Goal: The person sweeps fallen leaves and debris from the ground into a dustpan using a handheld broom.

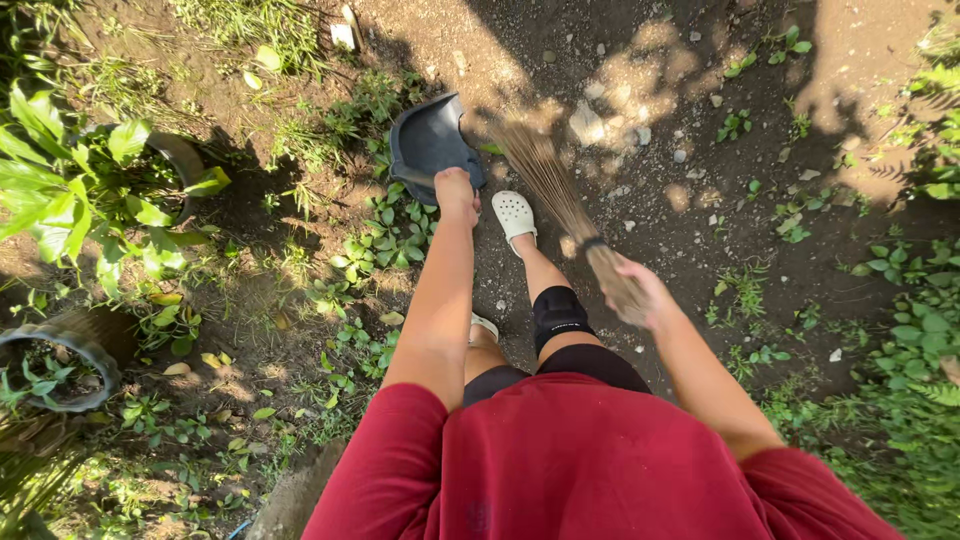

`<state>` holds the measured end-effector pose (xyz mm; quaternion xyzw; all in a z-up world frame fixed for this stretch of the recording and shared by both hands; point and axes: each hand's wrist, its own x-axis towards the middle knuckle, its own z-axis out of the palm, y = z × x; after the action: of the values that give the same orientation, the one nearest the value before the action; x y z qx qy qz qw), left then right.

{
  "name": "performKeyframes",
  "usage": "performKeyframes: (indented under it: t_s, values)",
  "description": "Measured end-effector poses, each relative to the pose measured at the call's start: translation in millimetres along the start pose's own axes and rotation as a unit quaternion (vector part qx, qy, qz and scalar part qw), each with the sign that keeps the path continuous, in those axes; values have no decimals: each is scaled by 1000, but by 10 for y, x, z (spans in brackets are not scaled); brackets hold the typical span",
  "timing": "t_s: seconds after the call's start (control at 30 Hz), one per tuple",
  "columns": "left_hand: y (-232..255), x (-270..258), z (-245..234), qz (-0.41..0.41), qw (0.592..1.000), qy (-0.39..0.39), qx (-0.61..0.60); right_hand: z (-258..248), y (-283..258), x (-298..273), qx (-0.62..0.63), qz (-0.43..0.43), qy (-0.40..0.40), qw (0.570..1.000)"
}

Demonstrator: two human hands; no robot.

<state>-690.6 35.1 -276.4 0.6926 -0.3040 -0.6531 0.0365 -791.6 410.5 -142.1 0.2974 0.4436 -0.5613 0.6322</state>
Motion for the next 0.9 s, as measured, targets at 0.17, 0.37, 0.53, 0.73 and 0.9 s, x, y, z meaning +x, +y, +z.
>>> performKeyframes:
  t_s: [0.17, 0.37, 0.53, 0.73, 0.9]
  values:
    - [179, 105, -203, -19, 1000, -8, -7, -243, -289, -257, -49, -20, 114, 992]
    - [208, -121, -551, -47, 998, 1, -37, 721, -136, 401, -69, -6, 186, 980]
    - [70, -200, -521, -38, 997, -19, -61, 1307, 90, 223, -283, 104, 66, 951]
    - [179, -183, -988, -28, 990, -79, -115, 1043, -67, -463, -232, 132, 5, 964]
    - [180, -580, -1829, -83, 949, -120, -279, 778, -448, -593, -145, 76, -33, 986]
